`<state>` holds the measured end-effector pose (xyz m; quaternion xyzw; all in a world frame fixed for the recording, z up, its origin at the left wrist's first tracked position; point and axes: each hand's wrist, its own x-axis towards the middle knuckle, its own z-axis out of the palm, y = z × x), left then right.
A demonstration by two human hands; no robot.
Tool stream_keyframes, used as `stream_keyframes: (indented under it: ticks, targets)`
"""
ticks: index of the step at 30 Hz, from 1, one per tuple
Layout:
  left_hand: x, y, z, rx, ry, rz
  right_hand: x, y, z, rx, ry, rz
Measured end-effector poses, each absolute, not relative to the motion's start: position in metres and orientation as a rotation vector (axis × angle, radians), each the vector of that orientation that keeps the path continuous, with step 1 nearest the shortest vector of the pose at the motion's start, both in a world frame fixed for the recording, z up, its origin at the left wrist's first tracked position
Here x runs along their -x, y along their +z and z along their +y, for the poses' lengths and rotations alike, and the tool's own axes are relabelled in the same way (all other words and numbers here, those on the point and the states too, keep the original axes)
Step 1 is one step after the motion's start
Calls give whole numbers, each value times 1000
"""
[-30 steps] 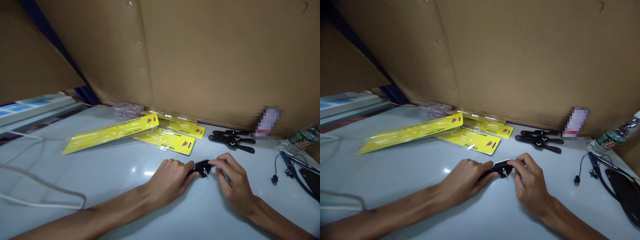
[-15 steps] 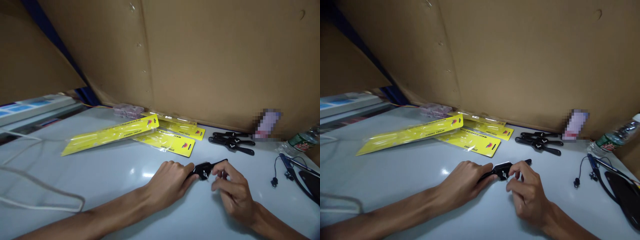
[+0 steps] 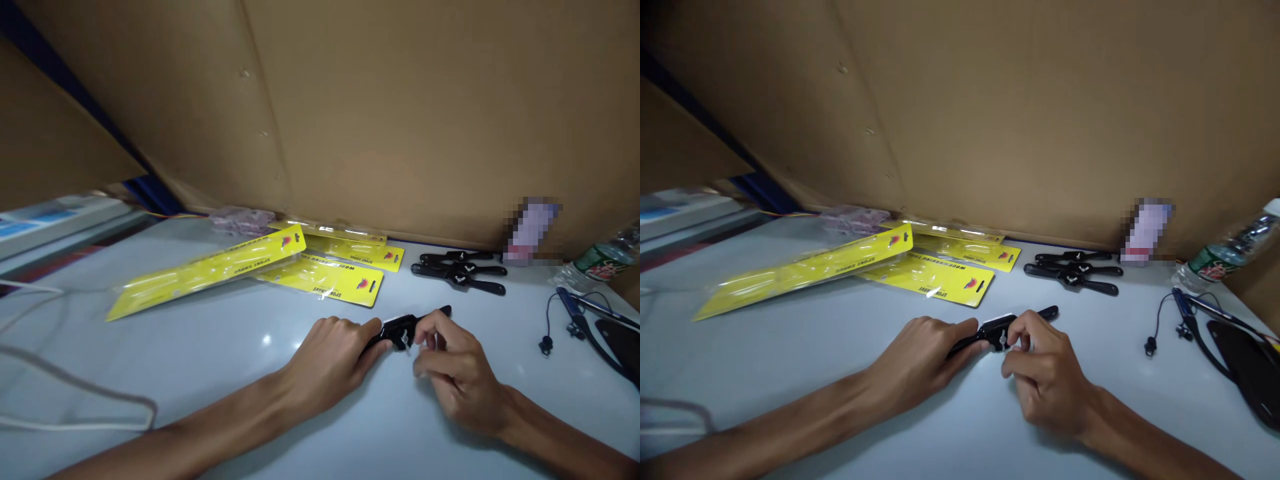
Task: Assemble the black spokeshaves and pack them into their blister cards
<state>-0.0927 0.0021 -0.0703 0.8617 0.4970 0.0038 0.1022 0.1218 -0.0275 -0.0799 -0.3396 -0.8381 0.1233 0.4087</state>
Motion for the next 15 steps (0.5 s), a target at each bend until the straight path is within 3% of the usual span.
stream_keyframes:
  ticks: [5, 10, 15]
  targets:
    - [91, -68, 3, -2528, -19, 1469, -122, -82, -26, 1050, 304, -2027]
    - [91, -67, 1, -2540, -31, 1474, -123, -83, -27, 778, 281, -2122]
    - [92, -68, 1, -2548, 16, 1454, -123, -83, -28, 983, 211, -2100]
